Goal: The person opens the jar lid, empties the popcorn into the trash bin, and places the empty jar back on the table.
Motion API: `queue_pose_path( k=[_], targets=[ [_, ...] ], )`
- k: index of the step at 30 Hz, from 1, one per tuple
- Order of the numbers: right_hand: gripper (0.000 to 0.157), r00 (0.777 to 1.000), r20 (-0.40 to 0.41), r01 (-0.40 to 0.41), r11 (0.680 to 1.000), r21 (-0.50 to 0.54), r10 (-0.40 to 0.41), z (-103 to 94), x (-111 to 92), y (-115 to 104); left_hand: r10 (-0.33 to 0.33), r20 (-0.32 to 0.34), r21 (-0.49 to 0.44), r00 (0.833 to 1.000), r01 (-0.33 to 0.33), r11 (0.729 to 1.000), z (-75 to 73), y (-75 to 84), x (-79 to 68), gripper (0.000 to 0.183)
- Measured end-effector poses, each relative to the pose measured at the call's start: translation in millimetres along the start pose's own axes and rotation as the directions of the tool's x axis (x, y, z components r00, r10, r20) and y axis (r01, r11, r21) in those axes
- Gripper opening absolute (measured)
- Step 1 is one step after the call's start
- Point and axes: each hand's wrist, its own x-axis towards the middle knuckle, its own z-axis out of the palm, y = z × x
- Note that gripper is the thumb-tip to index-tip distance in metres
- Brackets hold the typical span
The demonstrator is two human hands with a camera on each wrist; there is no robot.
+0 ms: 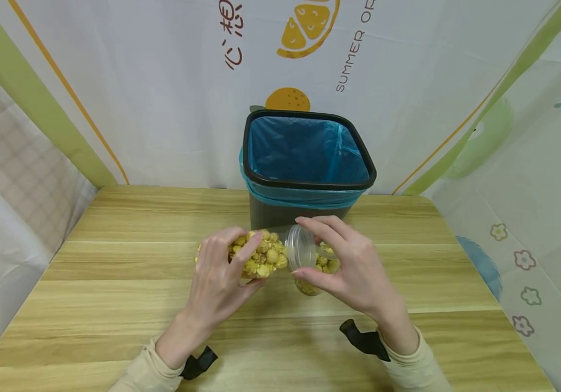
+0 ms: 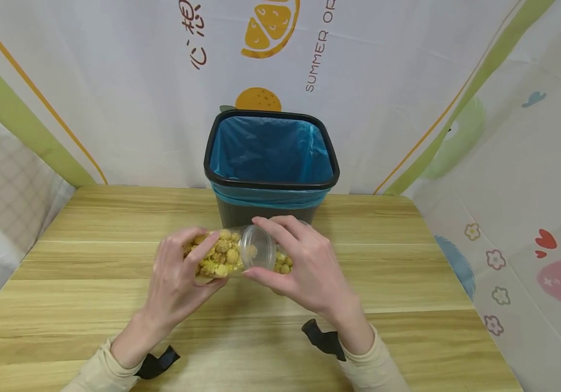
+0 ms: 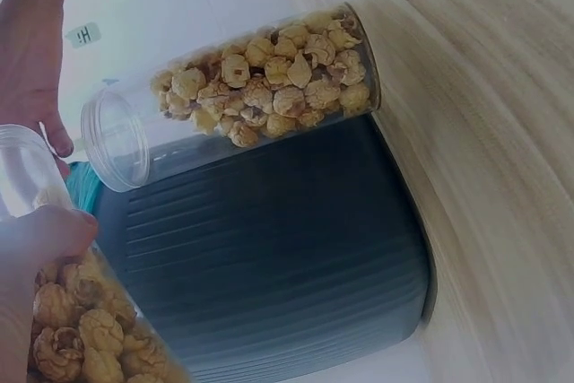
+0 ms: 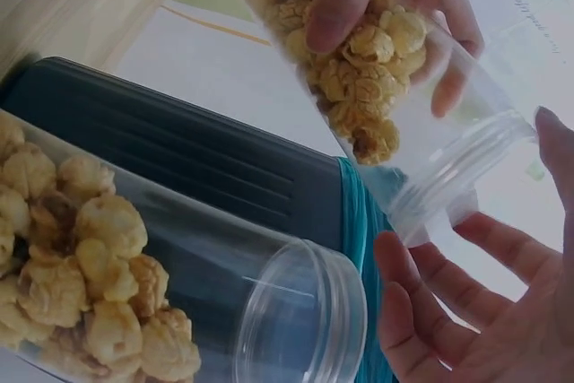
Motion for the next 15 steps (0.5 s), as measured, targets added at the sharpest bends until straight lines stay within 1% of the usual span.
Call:
queue_pose_path(
  k=[8, 11, 15],
  targets=[
    [0.064, 0.998, 0.051, 0.041, 0.994, 0.104, -0.047, -4.5, -1.1, 1.4, -0.017, 0.003, -0.009, 1.000, 0.017, 1.000, 0.2, -0.6, 0.1, 0.099],
    [0.062, 0.996, 0.055, 0.067, 0.987, 0.147, -0.075, -5.6, -0.9, 1.7, -0.024, 0.006, -0.019, 1.000, 0.024, 1.000, -0.1, -1.3, -0.1, 0.098],
    [0.062, 0.993, 0.051, 0.096, 0.975, 0.201, -0.108, -6.2, -0.8, 1.9, -0.041, 0.029, -0.029, 0.999, 0.041, 0.999, -0.3, -1.9, -0.9, 0.096]
  ],
)
